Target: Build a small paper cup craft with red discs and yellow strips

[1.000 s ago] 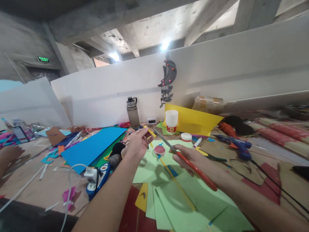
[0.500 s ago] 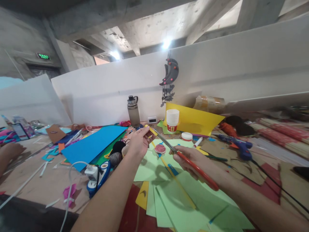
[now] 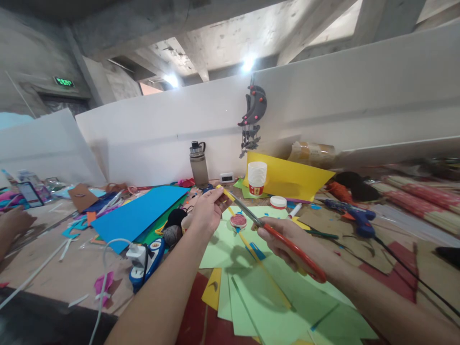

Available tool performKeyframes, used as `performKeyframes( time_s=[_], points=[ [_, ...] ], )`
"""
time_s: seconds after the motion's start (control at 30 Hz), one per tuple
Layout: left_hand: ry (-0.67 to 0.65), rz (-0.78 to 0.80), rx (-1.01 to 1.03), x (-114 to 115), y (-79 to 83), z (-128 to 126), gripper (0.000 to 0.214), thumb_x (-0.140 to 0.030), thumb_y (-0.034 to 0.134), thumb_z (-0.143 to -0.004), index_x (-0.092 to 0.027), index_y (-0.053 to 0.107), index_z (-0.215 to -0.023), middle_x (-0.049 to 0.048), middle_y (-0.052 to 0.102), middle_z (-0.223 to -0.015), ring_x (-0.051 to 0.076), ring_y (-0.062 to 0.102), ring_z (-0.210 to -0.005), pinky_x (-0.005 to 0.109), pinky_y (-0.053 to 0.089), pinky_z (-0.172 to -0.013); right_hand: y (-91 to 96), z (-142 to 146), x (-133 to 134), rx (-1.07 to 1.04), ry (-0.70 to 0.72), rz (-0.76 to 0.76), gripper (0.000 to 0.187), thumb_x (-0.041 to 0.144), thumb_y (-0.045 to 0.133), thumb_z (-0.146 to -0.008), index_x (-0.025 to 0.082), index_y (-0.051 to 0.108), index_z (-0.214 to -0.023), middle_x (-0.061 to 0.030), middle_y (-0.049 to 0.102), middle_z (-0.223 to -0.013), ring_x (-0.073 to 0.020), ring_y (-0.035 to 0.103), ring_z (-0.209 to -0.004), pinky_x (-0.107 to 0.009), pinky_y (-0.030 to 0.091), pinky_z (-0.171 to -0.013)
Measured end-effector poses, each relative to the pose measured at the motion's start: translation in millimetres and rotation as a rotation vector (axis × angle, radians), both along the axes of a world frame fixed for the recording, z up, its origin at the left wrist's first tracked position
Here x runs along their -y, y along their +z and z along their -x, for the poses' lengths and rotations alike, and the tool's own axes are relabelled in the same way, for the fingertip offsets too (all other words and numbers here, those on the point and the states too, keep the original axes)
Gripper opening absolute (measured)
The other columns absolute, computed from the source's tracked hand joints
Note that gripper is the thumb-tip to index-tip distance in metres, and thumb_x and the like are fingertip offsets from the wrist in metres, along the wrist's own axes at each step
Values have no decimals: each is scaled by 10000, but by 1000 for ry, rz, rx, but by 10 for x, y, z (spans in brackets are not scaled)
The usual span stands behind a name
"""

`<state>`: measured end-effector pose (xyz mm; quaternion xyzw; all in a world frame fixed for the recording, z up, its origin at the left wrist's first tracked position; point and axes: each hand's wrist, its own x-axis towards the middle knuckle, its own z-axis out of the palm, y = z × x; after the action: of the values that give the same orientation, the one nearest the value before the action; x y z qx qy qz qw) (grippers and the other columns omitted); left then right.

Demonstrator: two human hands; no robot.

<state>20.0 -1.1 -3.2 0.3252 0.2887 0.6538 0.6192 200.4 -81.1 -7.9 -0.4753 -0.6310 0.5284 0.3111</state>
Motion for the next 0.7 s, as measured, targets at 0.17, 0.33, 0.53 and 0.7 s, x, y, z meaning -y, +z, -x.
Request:
performKeyframes(
  time_s=[0.17, 0.33, 0.53, 0.7],
  points=[
    [-2, 13, -2, -3, -1, -8, 89, -130, 692, -640, -125, 607, -666, 24, 644, -661, 106, 599, -606, 248, 505, -624, 29, 27, 34, 1, -21, 5, 375, 544, 491, -759, 193, 508, -890, 119, 332, -427, -21, 264, -262, -116, 241, -230],
    [-10, 14, -3, -12, -6, 0, 74, -129, 687, -648, -120, 618, -674, 18, 638, -643, 98, 591, -591, 245, 504, -622, 19, 20, 26, 25, -32, 14, 388, 552, 486, -756, 197, 517, -908, 107, 372, -444, -27, 297, -254, -123, 224, -221],
    [-16, 14, -4, -26, -22, 15, 86, -136, 694, -648, -122, 619, -688, 24, 646, -658, 101, 599, -607, 238, 507, -613, 10, 17, 21, 27, -20, 26, 415, 569, 476, -753, 208, 523, -951, 111, 371, -439, -31, 290, -257, -130, 223, -223],
    [-22, 23, 9, -24, -22, 12, 61, -125, 672, -668, -112, 622, -700, 25, 642, -654, 94, 596, -599, 228, 507, -602, 12, 16, 13, 29, -8, 44, 395, 567, 491, -749, 210, 508, -918, 116, 349, -432, -37, 291, -253, -138, 227, -219]
  ],
)
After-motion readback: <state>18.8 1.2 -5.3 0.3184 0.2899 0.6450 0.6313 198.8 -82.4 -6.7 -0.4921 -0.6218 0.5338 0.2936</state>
